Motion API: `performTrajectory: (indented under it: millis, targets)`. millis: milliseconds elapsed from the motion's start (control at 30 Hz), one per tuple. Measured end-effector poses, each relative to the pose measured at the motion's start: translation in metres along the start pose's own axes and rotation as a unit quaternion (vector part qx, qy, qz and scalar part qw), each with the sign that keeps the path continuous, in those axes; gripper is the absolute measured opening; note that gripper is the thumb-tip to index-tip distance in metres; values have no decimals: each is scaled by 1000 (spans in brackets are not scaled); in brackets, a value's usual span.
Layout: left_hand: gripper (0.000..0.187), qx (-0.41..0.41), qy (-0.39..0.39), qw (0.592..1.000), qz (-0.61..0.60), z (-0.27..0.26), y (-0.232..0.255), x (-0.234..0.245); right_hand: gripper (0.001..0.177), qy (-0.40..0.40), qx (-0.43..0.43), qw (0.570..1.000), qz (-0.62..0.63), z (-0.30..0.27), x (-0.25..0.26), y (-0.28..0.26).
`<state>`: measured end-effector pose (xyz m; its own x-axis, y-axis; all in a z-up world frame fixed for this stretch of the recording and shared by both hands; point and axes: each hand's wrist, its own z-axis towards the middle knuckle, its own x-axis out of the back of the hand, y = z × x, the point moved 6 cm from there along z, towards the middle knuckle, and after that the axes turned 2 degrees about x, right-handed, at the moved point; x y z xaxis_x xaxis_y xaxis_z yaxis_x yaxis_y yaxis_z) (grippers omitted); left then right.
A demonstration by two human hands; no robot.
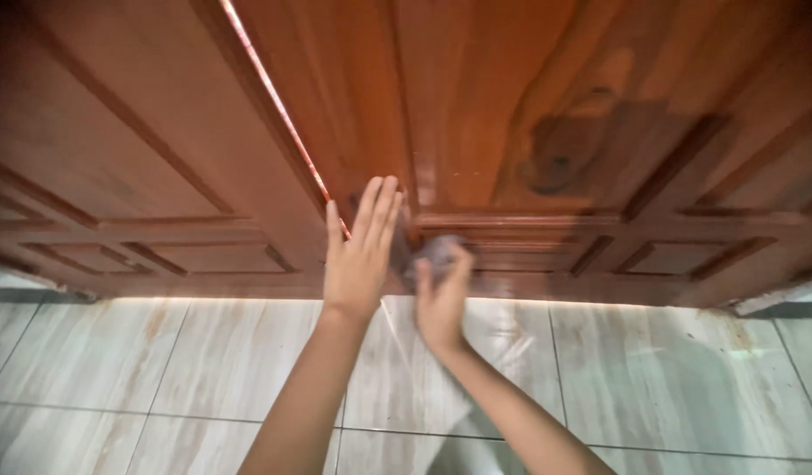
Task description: Cleaning the exterior of a wooden wardrobe with a cloth.
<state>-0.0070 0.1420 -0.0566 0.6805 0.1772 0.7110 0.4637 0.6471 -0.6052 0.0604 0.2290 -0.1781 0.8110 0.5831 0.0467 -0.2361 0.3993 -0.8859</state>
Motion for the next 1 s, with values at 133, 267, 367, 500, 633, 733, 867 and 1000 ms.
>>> performTrajectory:
  millis: [133, 267, 367, 500, 633, 733, 867, 1000]
  targets:
    - [90, -14, -44, 999, -6, -1, -1, -2, 36, -44, 98, 990, -94, 16, 20, -31]
    - [85, 5, -13, 1000, 28, -2, -1, 0, 42, -123, 172, 963, -170, 40, 64, -24]
    - [86, 0, -33, 999, 27, -2, 2, -3, 41, -91, 180, 955, -217, 53, 108, -8]
    - [87, 1, -27, 999, 45, -1, 5, -3, 28, 41, 123, 975, -178, 71, 169, 14]
    - [104, -4, -90, 996, -12, 1, 6, 1, 24, 93, 94, 978, -160, 78, 197, 15]
    - [109, 6, -89, 996, 7, 0, 7, 1, 22, 143, 19, 974, -175, 81, 214, 24]
    - [112, 10, -124, 992, 9, 1, 6, 2, 25, 136, 76, 973, -172, 75, 217, 30]
    - [113, 8, -130, 991, 18, 0, 7, 3, 26, 112, 112, 951, -267, 65, 209, 36]
